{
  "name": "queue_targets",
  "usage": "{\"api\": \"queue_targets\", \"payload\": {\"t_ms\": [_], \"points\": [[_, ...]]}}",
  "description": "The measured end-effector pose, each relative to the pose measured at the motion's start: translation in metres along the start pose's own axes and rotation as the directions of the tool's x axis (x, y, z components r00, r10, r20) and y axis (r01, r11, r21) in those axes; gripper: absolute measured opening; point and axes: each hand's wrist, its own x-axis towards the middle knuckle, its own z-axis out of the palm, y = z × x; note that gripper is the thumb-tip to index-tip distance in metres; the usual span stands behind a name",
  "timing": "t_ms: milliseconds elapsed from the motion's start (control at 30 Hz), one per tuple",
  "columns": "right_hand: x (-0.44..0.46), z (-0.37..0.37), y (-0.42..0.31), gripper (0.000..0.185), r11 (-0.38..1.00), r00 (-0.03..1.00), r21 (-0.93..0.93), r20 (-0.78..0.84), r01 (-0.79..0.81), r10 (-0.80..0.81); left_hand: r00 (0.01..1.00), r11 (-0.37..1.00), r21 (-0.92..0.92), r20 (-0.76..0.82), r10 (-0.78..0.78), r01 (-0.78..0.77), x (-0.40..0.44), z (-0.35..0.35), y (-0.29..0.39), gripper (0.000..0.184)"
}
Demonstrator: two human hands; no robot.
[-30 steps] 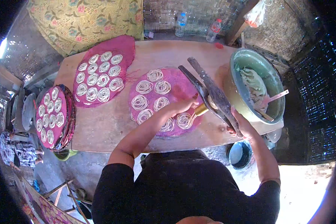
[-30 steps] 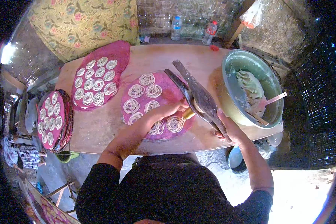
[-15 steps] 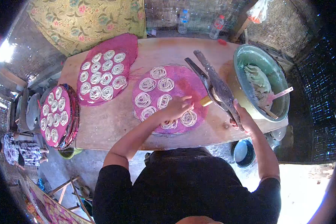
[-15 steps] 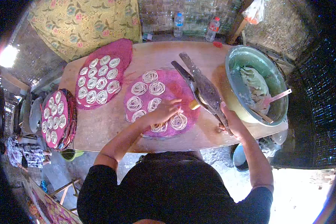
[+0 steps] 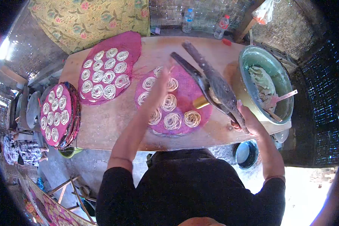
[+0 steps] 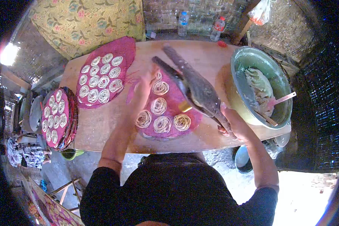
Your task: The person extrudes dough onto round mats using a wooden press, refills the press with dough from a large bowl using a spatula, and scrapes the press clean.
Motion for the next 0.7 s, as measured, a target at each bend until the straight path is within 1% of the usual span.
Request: {"api": "queue_targets", "payload": {"t_ms": [33,67,100,133,167,200,233,267,300,333,367,400,433,500,533,567,600,633,700], "points": [[-0.001,0.003,-0.007,0.059,0.999,0.994,-0.034,0.102,0.033,-0.029,0.993,0.864,-0.495,-0.014,-0.115,0.093,0.023,-0.003,0.024,0.092],[-0.001,0.007,-0.015,0.059,0.999,0.994,-0.04,0.102,0.034,-0.029,0.994,0.863,-0.498,-0.017,-0.111,0.088,0.033,0.004,0.05,0.092],[0.001,0.013,-0.026,0.06,0.999,0.978,-0.015,0.203,-0.047,0.049,0.993,0.711,-0.699,-0.013,-0.121,0.077,0.042,0.016,0.077,0.084],[0.003,0.02,-0.036,0.061,0.992,0.945,0.002,0.303,-0.129,0.122,0.992,0.513,-0.856,-0.005,-0.128,0.062,0.051,0.021,0.09,0.08],[0.004,0.03,-0.045,0.063,0.993,0.944,0.001,0.311,-0.117,0.111,0.993,0.512,-0.857,-0.006,-0.121,0.058,0.067,0.013,0.074,0.08],[0.011,0.028,-0.049,0.063,0.993,0.944,-0.003,0.31,-0.115,0.11,0.996,0.378,-0.922,0.089,-0.014,0.088,0.086,0.0,0.041,0.071],[0.024,0.024,-0.052,0.064,0.988,0.951,-0.061,0.27,-0.142,0.153,0.98,0.24,-0.961,0.165,0.107,0.136,0.096,-0.01,0.012,0.066],[0.038,0.021,-0.052,0.065,0.978,0.954,-0.116,0.228,-0.171,0.194,0.98,0.24,-0.962,0.163,0.111,0.133,0.098,-0.011,-0.007,0.066],[0.053,0.02,-0.049,0.069,0.971,0.962,-0.169,0.185,-0.17,0.201,0.994,0.253,-0.964,0.052,-0.095,0.075,0.101,-0.009,-0.023,0.062],[0.067,0.019,-0.04,0.069,0.971,0.963,-0.173,0.184,-0.165,0.197,0.954,0.278,-0.96,-0.065,-0.292,0.02,0.104,-0.011,-0.041,0.06],[0.082,0.018,-0.031,0.071,0.941,0.96,-0.267,0.129,-0.209,0.25,0.956,0.279,-0.96,-0.065,-0.285,0.018,0.101,-0.016,-0.067,0.06],[0.09,0.019,-0.03,0.072,0.9,0.954,-0.355,0.066,-0.253,0.294,0.965,0.194,-0.981,-0.044,-0.259,0.007,0.094,-0.021,-0.095,0.059],[0.093,0.022,-0.037,0.072,0.901,0.956,-0.358,0.063,-0.246,0.286,0.973,0.107,-0.994,-0.026,-0.231,-0.001,0.091,-0.025,-0.112,0.059],[0.096,0.032,-0.049,0.076,0.796,0.956,-0.542,-0.052,-0.269,0.287,0.979,0.104,-0.994,-0.047,-0.198,-0.026,0.091,-0.03,-0.116,0.059],[0.1,0.035,-0.049,0.076,0.795,0.957,-0.543,-0.055,-0.269,0.286,0.983,0.1,-0.994,-0.069,-0.171,-0.052,0.091,-0.033,-0.114,0.059],[0.104,0.037,-0.047,0.076,0.804,0.973,-0.558,-0.031,-0.206,0.227,0.986,0.197,-0.978,-0.1,-0.132,-0.073,0.095,-0.039,-0.11,0.061],[0.106,0.038,-0.044,0.077,0.808,0.985,-0.571,-0.007,-0.145,0.172,0.985,0.192,-0.979,-0.101,-0.137,-0.073,0.096,-0.042,-0.098,0.061],[0.103,0.039,-0.046,0.077,0.807,0.984,-0.571,-0.006,-0.15,0.179,0.985,0.209,-0.976,-0.09,-0.144,-0.059,0.098,-0.048,-0.09,0.061],[0.092,0.043,-0.058,0.071,0.818,0.978,-0.555,0.034,-0.152,0.205,0.985,0.233,-0.971,-0.083,-0.152,-0.046,0.095,-0.049,-0.078,0.061]]}}
